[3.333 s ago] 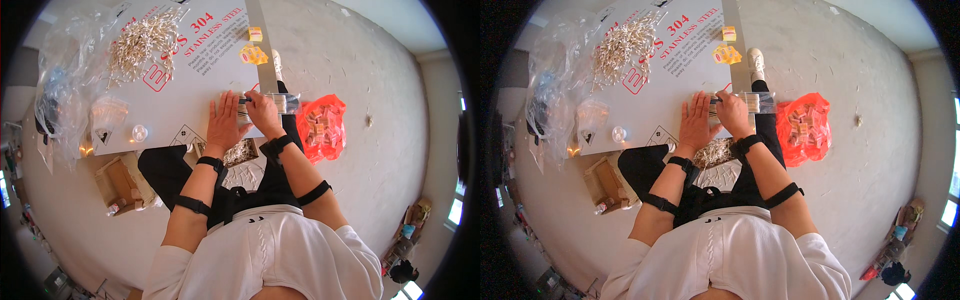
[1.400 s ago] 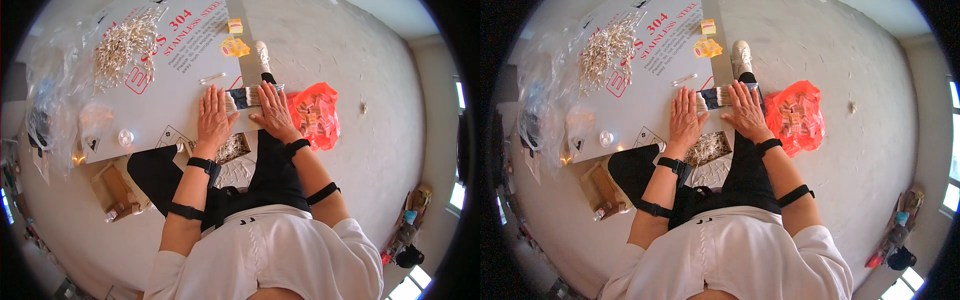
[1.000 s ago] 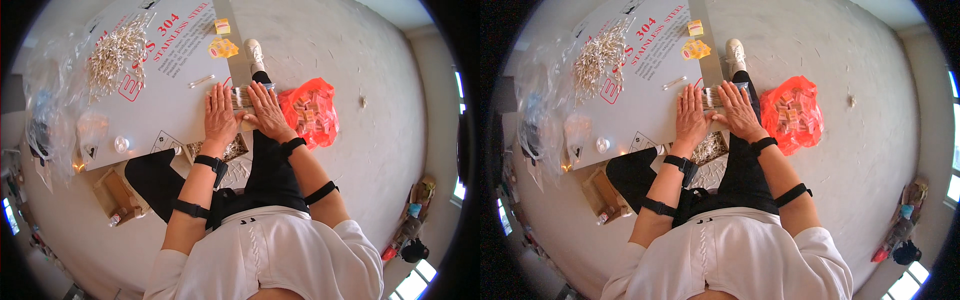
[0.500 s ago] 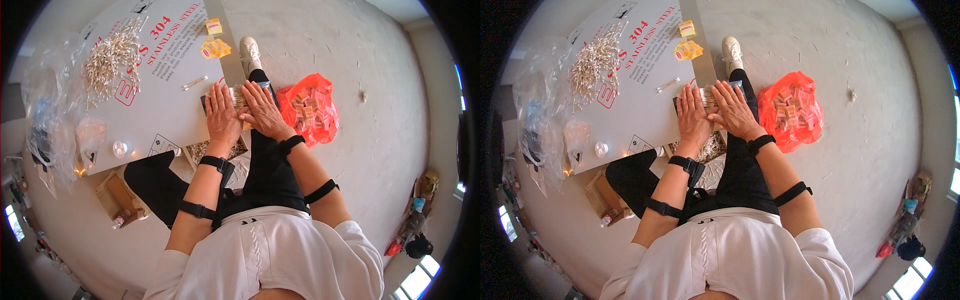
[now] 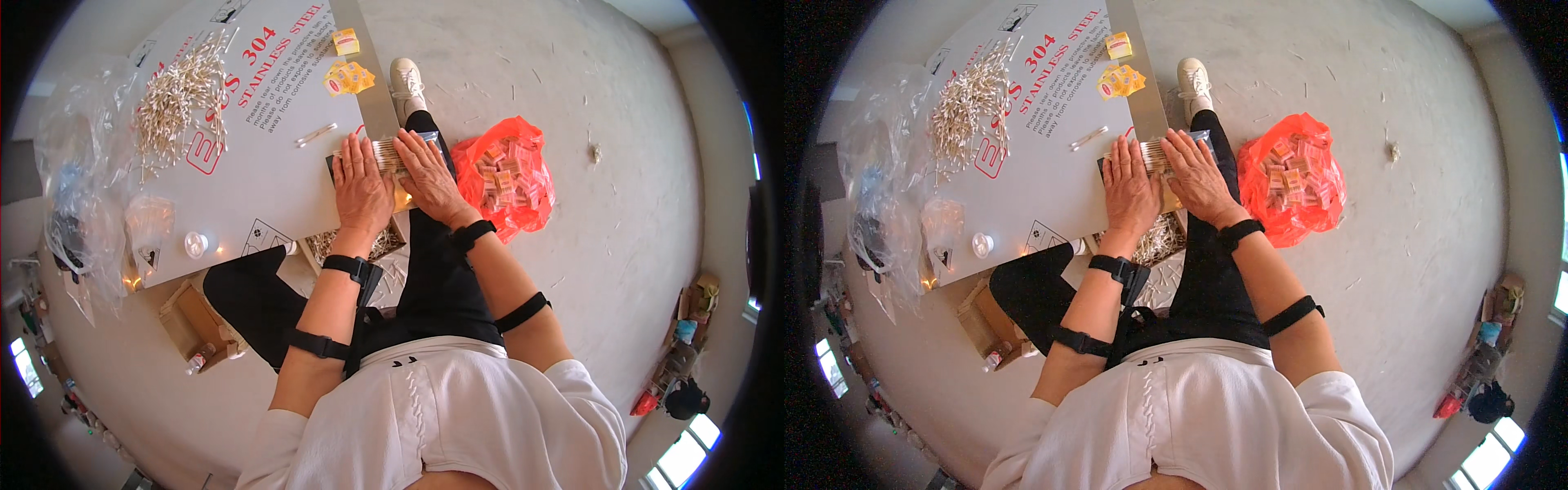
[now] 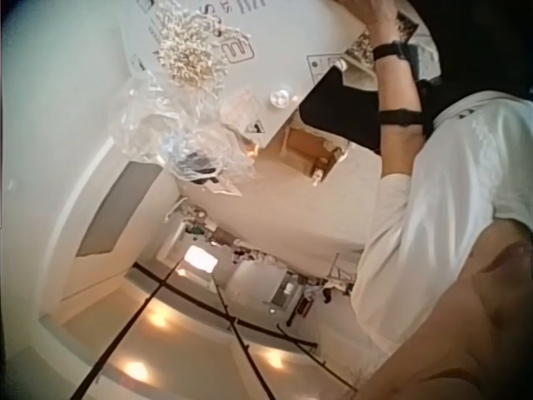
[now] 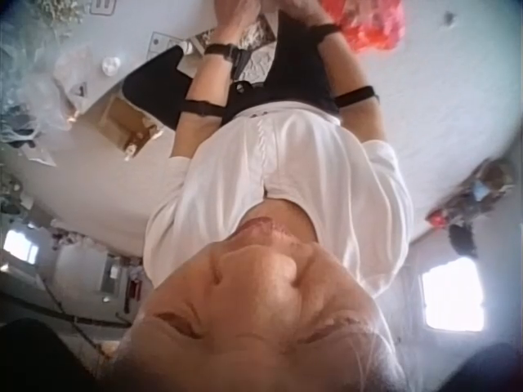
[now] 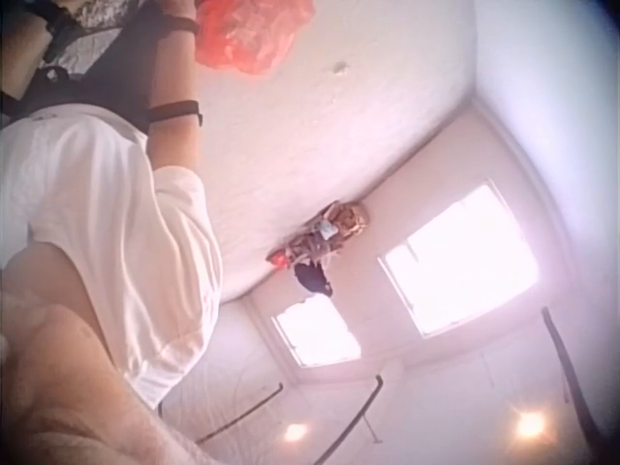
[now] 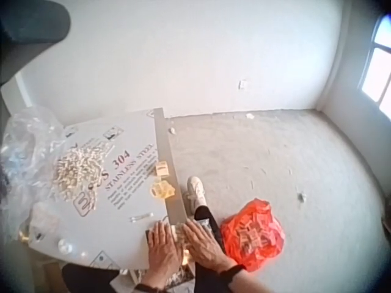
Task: The recorder is organizing and packing cotton swabs into small plastic boxes and applying product labels.
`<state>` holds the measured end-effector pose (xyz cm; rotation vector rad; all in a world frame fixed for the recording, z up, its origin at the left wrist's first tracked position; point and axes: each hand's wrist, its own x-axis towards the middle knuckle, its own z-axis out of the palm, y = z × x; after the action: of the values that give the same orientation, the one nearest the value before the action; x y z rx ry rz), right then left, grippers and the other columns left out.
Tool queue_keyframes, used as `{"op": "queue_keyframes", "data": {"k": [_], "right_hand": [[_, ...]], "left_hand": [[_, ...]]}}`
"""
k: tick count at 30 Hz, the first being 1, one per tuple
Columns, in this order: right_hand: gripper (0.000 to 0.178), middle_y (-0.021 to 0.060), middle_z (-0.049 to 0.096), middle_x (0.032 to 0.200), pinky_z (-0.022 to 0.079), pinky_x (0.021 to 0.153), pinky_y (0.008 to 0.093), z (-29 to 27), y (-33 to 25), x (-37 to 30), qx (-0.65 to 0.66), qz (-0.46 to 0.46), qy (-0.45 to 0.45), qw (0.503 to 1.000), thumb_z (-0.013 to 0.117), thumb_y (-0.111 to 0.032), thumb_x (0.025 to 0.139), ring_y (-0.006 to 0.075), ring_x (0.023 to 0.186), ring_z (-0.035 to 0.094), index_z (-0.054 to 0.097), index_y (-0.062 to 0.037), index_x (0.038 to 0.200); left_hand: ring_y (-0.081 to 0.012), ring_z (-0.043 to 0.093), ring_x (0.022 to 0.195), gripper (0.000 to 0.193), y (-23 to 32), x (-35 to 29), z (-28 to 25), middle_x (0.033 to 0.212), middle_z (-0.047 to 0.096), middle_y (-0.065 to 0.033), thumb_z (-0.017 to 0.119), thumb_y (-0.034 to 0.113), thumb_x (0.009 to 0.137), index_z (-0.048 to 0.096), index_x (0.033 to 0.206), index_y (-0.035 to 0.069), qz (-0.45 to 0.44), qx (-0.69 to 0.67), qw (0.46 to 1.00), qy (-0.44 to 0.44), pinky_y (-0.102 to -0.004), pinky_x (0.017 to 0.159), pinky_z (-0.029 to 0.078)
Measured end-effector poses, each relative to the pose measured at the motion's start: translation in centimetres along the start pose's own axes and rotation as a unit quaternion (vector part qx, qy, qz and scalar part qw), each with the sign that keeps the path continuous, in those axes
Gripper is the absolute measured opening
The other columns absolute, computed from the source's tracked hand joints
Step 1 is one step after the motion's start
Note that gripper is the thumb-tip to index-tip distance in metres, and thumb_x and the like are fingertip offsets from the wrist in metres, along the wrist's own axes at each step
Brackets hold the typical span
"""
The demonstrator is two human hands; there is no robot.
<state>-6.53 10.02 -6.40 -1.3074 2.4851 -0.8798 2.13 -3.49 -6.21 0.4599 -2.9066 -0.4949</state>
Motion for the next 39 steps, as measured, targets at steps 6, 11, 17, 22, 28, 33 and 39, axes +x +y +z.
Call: {"op": "queue_keyframes", "data": {"k": [6,11,17,22,28,33,39], "right_hand": [[0.075,0.0118,0.024,0.155,0.015,0.118,0.0437,0.2,0.3,0.0,-0.004,-0.009,0.006,1.000,0.060,-0.015,0.082,0.0283,0.145,0.019,0.027,-0.0075,0.148],[0.074,0.0125,0.024,0.155,0.015,0.118,0.0437,0.3,0.6,-0.2,0.009,-0.016,0.017,1.000,0.059,-0.016,0.082,0.0285,0.145,0.020,0.027,-0.0069,0.148],[0.070,0.0136,0.027,0.154,0.016,0.117,0.0437,-0.2,0.1,-0.1,0.021,-0.011,0.034,0.999,0.059,-0.018,0.084,0.0297,0.144,0.023,0.030,-0.0068,0.147],[0.059,0.0181,0.034,0.149,0.023,0.115,0.0423,0.4,0.7,-0.2,0.088,0.074,0.231,0.966,0.062,-0.017,0.087,0.0352,0.140,0.029,0.042,-0.0048,0.140],[0.052,0.0090,0.057,0.126,0.039,0.099,0.0283,1.3,2.2,2.4,0.516,0.254,0.292,0.764,0.072,-0.021,0.086,0.0169,0.116,0.052,0.055,-0.0032,0.132],[0.038,0.0029,0.066,0.101,0.045,0.087,0.0250,1.9,1.9,3.2,0.545,0.281,0.249,0.750,0.076,-0.013,0.082,0.0107,0.095,0.058,0.066,-0.0016,0.117],[0.029,0.0021,0.068,0.097,0.046,0.080,0.0230,2.6,1.8,3.1,0.549,0.267,0.258,0.748,0.075,-0.009,0.082,0.0089,0.087,0.060,0.070,-0.0014,0.109]], "left_hand": [[-0.0353,0.017,0.145,0.070,0.8,0.1,0.2,0.153,0.023,-0.0238,0.055,0.027,0.089,0.028,0.143,-0.008,-0.008,0.018,1.000,0.012,-0.0493,0.116,0.013],[-0.0387,0.019,0.143,0.068,1.1,0.2,0.5,0.151,0.025,-0.0258,0.055,0.021,0.089,0.027,0.143,-0.009,-0.002,-0.010,1.000,0.028,-0.0499,0.116,0.014],[-0.0460,0.024,0.138,0.068,-0.5,-0.1,0.2,0.148,0.026,-0.0299,0.055,0.007,0.085,0.023,0.143,-0.007,0.010,-0.173,0.979,0.109,-0.0509,0.115,0.020],[-0.0350,0.028,0.140,0.052,-1.7,0.9,-0.2,0.149,0.030,-0.0207,0.042,0.024,0.100,0.029,0.144,-0.001,-0.027,-0.327,0.924,0.195,-0.0435,0.115,0.022],[-0.0314,0.043,0.129,0.045,-1.9,1.9,0.5,0.136,0.047,-0.0184,0.040,0.030,0.102,0.044,0.136,0.000,-0.081,-0.435,0.877,0.185,-0.0394,0.109,0.031],[-0.0286,0.049,0.117,0.039,-1.4,2.2,0.4,0.123,0.055,-0.0159,0.040,0.029,0.102,0.052,0.128,0.003,-0.081,-0.412,0.892,0.165,-0.0387,0.103,0.036],[-0.0263,0.049,0.111,0.034,-1.5,2.6,0.3,0.111,0.061,-0.0101,0.042,0.022,0.100,0.054,0.126,0.004,-0.005,-0.293,0.944,0.153,-0.0396,0.100,0.036]]}}
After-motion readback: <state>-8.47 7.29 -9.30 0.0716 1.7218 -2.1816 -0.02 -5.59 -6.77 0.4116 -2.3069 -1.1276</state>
